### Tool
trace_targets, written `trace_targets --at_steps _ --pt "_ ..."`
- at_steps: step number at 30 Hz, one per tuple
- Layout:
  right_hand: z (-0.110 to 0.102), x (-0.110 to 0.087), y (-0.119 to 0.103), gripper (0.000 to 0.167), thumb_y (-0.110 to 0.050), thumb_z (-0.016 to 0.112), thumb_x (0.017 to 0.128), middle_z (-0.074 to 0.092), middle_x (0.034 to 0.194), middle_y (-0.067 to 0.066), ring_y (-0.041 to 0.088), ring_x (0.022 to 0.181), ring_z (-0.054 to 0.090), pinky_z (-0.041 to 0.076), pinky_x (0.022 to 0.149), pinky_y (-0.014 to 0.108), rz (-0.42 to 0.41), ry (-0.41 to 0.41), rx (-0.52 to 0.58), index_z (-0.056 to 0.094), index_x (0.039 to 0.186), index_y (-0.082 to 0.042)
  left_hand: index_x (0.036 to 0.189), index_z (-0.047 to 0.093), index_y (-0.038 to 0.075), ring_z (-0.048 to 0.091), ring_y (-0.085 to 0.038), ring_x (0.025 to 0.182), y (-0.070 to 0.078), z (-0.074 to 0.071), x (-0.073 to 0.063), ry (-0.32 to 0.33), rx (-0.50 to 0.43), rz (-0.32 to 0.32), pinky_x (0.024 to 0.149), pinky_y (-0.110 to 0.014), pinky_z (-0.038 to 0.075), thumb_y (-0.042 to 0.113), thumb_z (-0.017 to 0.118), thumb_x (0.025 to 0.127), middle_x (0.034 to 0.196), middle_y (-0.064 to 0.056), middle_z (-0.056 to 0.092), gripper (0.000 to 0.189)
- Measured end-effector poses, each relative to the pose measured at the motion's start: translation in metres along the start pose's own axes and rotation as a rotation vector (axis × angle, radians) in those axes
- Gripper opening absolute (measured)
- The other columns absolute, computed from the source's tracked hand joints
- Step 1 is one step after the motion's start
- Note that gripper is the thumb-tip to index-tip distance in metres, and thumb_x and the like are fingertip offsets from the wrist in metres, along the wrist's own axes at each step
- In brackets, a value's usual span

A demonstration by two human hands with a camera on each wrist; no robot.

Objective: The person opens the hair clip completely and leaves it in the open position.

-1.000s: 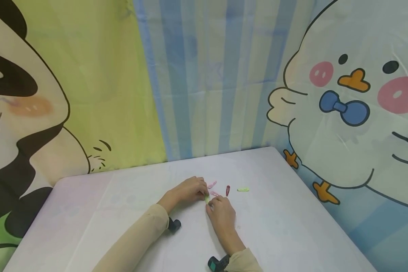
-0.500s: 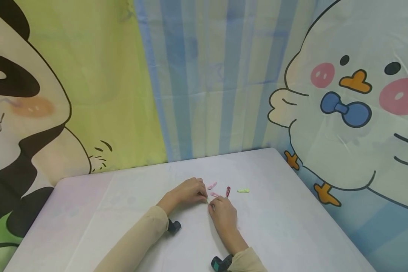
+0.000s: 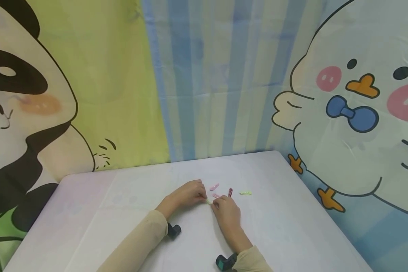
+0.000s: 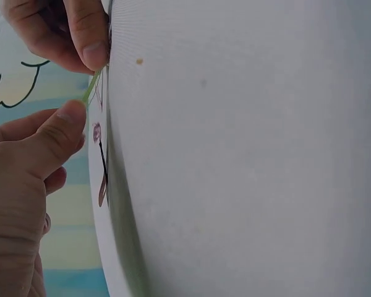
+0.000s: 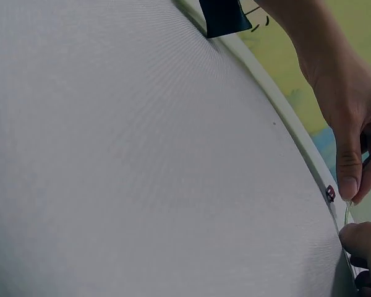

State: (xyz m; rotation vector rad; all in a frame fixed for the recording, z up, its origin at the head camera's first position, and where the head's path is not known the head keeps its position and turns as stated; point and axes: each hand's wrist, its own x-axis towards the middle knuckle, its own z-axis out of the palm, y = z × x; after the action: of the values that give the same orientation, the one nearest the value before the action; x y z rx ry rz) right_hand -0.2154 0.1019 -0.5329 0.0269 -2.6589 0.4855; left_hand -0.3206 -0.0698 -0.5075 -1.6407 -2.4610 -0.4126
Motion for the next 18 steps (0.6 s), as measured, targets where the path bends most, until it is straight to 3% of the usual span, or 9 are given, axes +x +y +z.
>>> trace_targets --at_steps 18 --pt "-0.006 0.016 0.006 0.014 -0.031 0.074 0.081 0.073 0.084 -0.007 0.014 0.081 0.068 0.051 0.069 0.035 0.046 -0.165 0.224 0.075 0.088 -0.019 0.077 0.073 0.019 0.057 -0.007 0.080 0.005 0.003 -0.023 0.268 0.079 0.027 0.078 -0.021 0.046 0.020 0.076 0.080 0.079 0.011 0.067 0.004"
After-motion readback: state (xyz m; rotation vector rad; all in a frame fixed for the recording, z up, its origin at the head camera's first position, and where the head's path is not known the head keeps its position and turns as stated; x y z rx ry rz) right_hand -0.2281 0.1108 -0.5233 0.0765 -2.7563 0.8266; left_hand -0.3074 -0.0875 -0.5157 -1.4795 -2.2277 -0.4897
